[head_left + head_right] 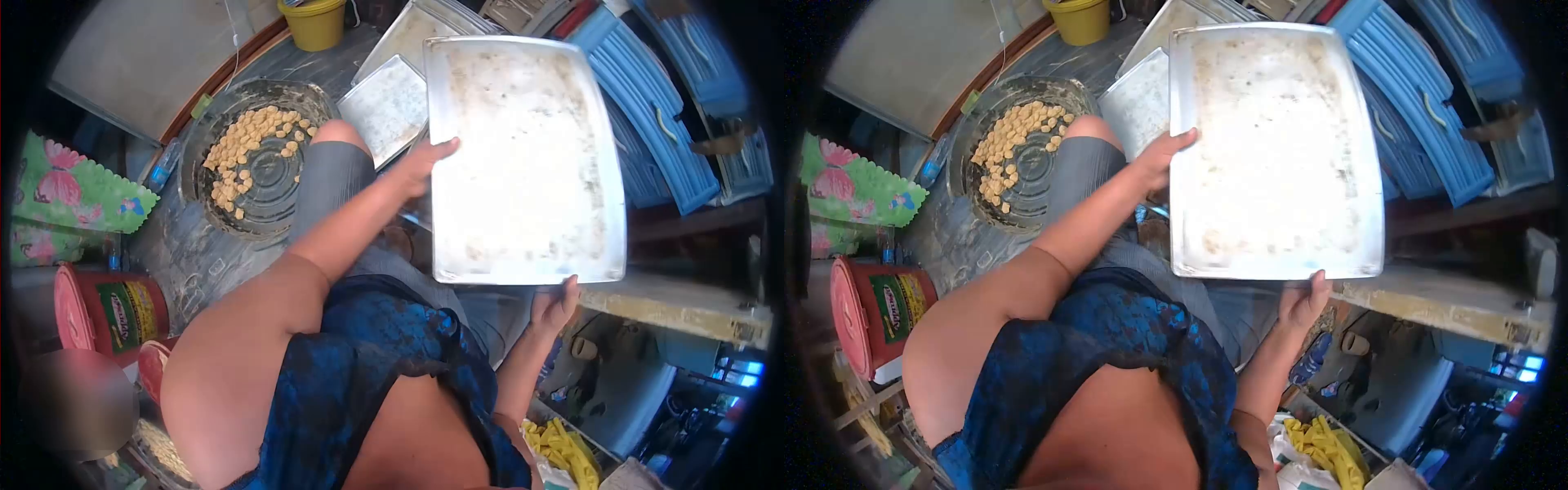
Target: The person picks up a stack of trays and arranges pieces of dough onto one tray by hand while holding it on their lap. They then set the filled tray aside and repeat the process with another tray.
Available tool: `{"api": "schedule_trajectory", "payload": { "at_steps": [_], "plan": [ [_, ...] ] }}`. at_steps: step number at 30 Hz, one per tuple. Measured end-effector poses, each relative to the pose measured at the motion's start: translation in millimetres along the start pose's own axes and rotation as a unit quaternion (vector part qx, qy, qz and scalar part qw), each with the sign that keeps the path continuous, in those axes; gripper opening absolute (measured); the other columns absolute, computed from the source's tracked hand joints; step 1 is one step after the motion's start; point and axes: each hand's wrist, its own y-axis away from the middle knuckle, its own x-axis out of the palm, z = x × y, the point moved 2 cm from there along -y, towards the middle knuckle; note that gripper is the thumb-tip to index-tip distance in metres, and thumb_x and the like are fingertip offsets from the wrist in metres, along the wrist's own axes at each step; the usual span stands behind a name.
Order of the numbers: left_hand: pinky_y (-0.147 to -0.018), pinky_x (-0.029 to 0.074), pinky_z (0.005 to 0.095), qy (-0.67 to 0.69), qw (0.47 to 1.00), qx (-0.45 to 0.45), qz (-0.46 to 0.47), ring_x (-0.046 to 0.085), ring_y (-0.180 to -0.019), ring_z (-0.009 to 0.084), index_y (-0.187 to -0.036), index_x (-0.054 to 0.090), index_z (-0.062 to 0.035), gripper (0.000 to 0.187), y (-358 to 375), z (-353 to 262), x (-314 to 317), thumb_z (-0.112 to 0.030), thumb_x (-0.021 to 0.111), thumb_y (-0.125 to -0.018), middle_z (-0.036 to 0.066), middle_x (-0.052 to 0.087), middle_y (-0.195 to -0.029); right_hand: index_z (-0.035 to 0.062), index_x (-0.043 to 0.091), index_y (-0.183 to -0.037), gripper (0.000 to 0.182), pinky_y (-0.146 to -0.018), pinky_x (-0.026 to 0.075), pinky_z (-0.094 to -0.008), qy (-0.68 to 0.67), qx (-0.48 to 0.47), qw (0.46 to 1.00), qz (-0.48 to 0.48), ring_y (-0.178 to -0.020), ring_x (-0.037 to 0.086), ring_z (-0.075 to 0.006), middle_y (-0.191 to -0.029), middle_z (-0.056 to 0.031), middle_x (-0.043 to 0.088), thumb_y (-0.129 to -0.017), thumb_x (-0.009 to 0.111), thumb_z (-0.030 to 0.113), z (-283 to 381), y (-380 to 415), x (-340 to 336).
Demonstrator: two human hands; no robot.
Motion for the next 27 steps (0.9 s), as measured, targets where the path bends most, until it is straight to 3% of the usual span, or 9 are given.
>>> {"api": "schedule_trajectory", "payload": {
  "at_steps": [3,9,13,15,17,19,21,23,27],
  "plan": [
    [-0.081,0.053,0.0371,-0.041,0.997,-0.066,0.012,0.064,-0.093,0.025,-0.12,0.046,0.0059,0.05,16,-10,-32,-0.026,0.062,-0.086,0.017,0.061,-0.107,0.0013,0.033,-0.136,0.054,-0.105,0.029,-0.0429,-0.077,0.049,0.995,-0.04,-0.126,0.038,-0.0278,-0.138,-0.0137,0.039,-0.09,0.051,0.024,12,15,-17],
    [-0.082,0.051,0.0371,-0.133,0.984,-0.12,-0.023,0.063,-0.094,0.0257,-0.12,0.049,0.0052,0.049,12,-12,-64,-0.026,0.063,-0.084,0.016,0.061,-0.108,-0.0042,0.048,-0.124,0.041,-0.092,0.041,-0.028,0.272,0.103,0.956,-0.027,-0.103,0.054,-0.0175,-0.115,-0.0112,0.057,-0.087,0.057,0.008,-23,16,-58],
    [-0.078,0.051,0.0339,-0.281,0.951,-0.103,-0.075,0.064,-0.091,0.0253,-0.117,0.051,0.0072,0.051,-25,-26,-52,-0.029,0.064,-0.083,0.018,0.062,-0.106,-0.0068,0.048,-0.122,0.044,-0.092,0.041,-0.0304,0.346,0.043,0.936,-0.042,-0.102,0.055,-0.0192,-0.116,-0.0146,0.056,-0.087,0.06,0.016,-55,13,-78],
    [-0.079,0.05,0.0341,-0.358,0.928,-0.053,-0.082,0.062,-0.094,0.0258,-0.118,0.049,0.0083,0.056,-52,-23,-61,-0.033,0.064,-0.083,0.019,0.06,-0.109,-0.0058,0.049,-0.122,0.046,-0.087,0.043,-0.03,0.449,0.001,0.891,-0.067,-0.096,0.057,-0.0192,-0.111,-0.0153,0.059,-0.087,0.06,0.022,-75,16,-87],
    [-0.081,0.048,0.0343,-0.433,0.897,0.001,-0.086,0.061,-0.097,0.0262,-0.12,0.047,0.0095,0.062,-79,-8,-83,-0.037,0.064,-0.083,0.021,0.059,-0.111,0.0,0.051,-0.122,0.053,-0.069,0.047,-0.0322,0.621,0.105,0.775,-0.053,-0.076,0.059,-0.0198,-0.082,-0.0126,0.063,-0.083,0.063,0.034,-72,27,-64],
    [-0.093,0.041,0.0352,-0.573,0.813,0.02,-0.103,0.053,-0.11,0.029,-0.124,0.044,0.0098,0.065,-100,10,-107,-0.036,0.064,-0.082,0.024,0.053,-0.12,0.0002,0.052,-0.121,0.053,-0.063,0.045,-0.032,0.648,0.066,0.757,-0.045,-0.067,0.056,-0.0185,-0.072,-0.0094,0.059,-0.083,0.063,0.035,-98,34,-77],
    [-0.099,0.035,0.0359,-0.543,0.835,0.007,-0.087,0.046,-0.119,0.0321,-0.128,0.041,0.0101,0.069,-71,6,-79,-0.034,0.064,-0.08,0.027,0.047,-0.126,-0.0002,0.052,-0.122,0.052,-0.062,0.044,-0.0315,0.631,0.073,0.771,-0.051,-0.065,0.054,-0.0176,-0.071,-0.0087,0.057,-0.083,0.063,0.033,-96,34,-70],
    [-0.101,0.034,0.035,-0.579,0.788,0.078,-0.194,0.044,-0.122,0.0341,-0.13,0.038,0.0093,0.07,-58,14,-80,-0.031,0.064,-0.08,0.029,0.045,-0.128,-0.0006,0.051,-0.122,0.052,-0.06,0.043,-0.031,0.613,0.086,0.784,-0.058,-0.063,0.051,-0.0167,-0.07,-0.008,0.056,-0.083,0.063,0.032,-97,33,-69],
    [-0.102,0.032,0.0355,-0.552,0.801,0.124,-0.196,0.042,-0.124,0.0347,-0.131,0.038,0.0086,0.068,-52,25,-80,-0.029,0.063,-0.08,0.029,0.045,-0.129,-0.0026,0.052,-0.121,0.051,-0.057,0.04,-0.0286,0.563,-0.003,0.823,-0.071,-0.061,0.044,-0.0137,-0.069,-0.0047,0.052,-0.082,0.064,0.029,-102,17,-83]
  ]
}}
